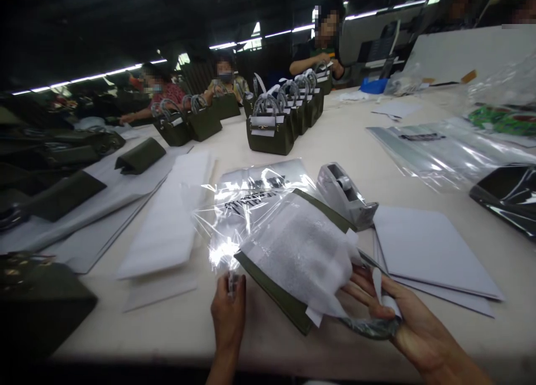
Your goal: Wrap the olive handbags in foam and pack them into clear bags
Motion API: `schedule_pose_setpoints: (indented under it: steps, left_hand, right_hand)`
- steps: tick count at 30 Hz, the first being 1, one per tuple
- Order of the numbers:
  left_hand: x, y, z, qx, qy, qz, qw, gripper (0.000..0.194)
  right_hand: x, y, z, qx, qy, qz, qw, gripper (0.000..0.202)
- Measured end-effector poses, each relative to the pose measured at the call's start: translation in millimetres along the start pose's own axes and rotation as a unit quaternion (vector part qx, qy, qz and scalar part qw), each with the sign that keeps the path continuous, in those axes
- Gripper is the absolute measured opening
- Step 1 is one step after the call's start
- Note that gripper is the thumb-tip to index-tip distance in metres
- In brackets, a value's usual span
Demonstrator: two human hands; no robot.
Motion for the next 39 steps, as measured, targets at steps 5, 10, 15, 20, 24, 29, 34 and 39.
schedule_pose_setpoints:
  steps: [5,10,15,20,24,29,34,39]
  left_hand:
    - [4.2,-17.9,-0.2,-0.018,-0.024,0.067,0.997,0.027]
    - [30.6,-38.2,-2.8,-0.016,-0.056,0.121,0.991,0.023]
    - [21.9,7.2,-22.1,-0.046,-0.112,0.03,0.992,0.039]
    - [-4.0,3.1,-147.8,-0.188,-0.392,0.024,0.9,0.083]
    - [-41.3,-79.3,-222.6,-0.314,-0.423,0.115,0.842,0.08]
    - [-91.4,-138.7,-242.9,-0.369,-0.384,0.165,0.83,0.03]
    - [-49.6,-124.0,-235.5,-0.34,-0.46,0.213,0.792,0.021]
    - [27.2,-111.6,-211.7,-0.289,-0.532,0.247,0.756,0.029]
  right_hand:
    - [-4.9,-21.6,-17.8,-0.1,-0.038,0.043,0.993,0.033]
    - [-11.8,-52.4,-27.5,-0.141,0.003,0.074,0.987,0.033]
    - [-12.7,-68.0,-31.9,-0.138,0.0,0.093,0.986,0.033]
    - [-3.9,-77.1,-31.8,-0.124,0.026,0.097,0.987,0.04]
    - [4.7,-81.7,-35.8,-0.111,0.049,0.1,0.988,0.04]
    - [17.9,-79.0,-39.2,-0.084,0.06,0.086,0.991,0.042]
    - [24.3,-81.4,-37.8,-0.059,0.039,0.057,0.996,0.041]
    - [14.9,-92.4,-43.5,-0.075,0.053,0.083,0.992,0.023]
Point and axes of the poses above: each hand's wrist, its own x-axis away from the middle knuckle, its own y-axis out of the back of the hand, z = x × y, the point moved 5 cm from there along -x, towards the middle knuckle, and after that the axes turned 11 degrees about x, right-handed, at the moved point
